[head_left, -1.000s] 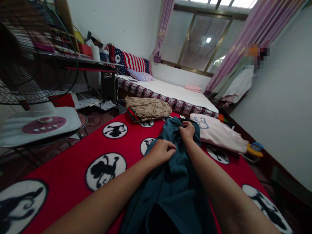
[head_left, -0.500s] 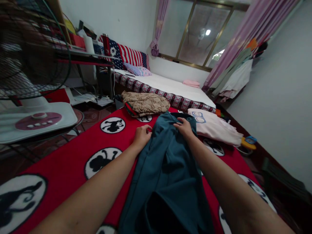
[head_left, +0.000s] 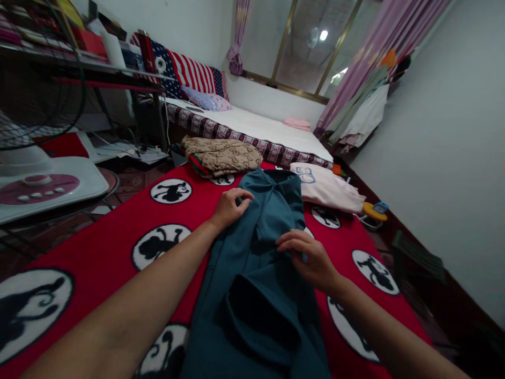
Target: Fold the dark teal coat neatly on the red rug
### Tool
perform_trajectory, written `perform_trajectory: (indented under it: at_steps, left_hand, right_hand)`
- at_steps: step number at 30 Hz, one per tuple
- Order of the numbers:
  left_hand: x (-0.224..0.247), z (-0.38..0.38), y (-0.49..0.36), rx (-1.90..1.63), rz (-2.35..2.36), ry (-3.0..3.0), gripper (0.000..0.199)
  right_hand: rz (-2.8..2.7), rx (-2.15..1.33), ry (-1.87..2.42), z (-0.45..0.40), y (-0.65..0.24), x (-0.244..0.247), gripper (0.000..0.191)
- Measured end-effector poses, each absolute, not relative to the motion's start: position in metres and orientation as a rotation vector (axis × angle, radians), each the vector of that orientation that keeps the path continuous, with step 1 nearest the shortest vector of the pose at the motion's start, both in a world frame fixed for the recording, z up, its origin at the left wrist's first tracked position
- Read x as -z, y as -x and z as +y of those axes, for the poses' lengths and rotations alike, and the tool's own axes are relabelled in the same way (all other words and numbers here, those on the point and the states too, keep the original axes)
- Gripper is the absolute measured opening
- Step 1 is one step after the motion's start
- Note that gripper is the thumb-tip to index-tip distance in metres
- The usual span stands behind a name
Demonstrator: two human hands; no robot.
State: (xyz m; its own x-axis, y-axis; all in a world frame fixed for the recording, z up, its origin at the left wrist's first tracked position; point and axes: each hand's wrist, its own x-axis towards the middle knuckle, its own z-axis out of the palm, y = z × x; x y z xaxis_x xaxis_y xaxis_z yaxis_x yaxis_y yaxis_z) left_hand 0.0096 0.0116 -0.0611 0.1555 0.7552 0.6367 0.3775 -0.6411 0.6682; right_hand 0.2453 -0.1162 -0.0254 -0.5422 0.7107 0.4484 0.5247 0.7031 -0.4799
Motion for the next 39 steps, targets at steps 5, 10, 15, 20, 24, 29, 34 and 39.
perform_trajectory:
  at_steps: [5, 10, 15, 20, 24, 29, 34, 39]
  left_hand:
    - [0.052, -0.004, -0.024, -1.355, 1.011, -2.043, 0.017]
    - [0.053, -0.014, -0.032, -1.279, 0.941, -2.092, 0.017]
    - [0.053, -0.025, -0.017, -1.079, 0.743, -2.249, 0.022]
    - [0.048, -0.040, 0.018, -0.854, 0.640, -2.388, 0.026]
    - [0.041, -0.057, 0.031, -0.689, 0.588, -2.433, 0.029]
    - [0.033, -0.084, 0.038, -0.474, 0.551, -2.526, 0.042]
    - [0.029, -0.103, 0.066, -0.322, 0.600, -2.541, 0.061]
    - [0.028, -0.118, 0.091, -0.320, 0.584, -2.579, 0.074]
  right_hand:
    - [-2.577, -0.691, 0.957, -0.168, -0.240, 0.005, 0.073]
    - [-2.637, -0.716, 0.951, -0.191, -0.224, 0.006, 0.038]
    - [-2.394, -0.688, 1.008, -0.198, -0.243, 0.008, 0.020]
    - [-2.323, -0.766, 1.139, -0.213, -0.255, 0.007, 0.048]
    - [-2.416, -0.709, 1.098, -0.217, -0.229, 0.022, 0.057]
    - [-2.364, -0.622, 1.000, -0.224, -0.219, 0.004, 0.024]
    - [-2.432, -0.787, 1.014, -0.248, -0.264, -0.021, 0.039]
    - [-2.576, -0.449, 1.272, -0.254, -0.306, 0.016, 0.075]
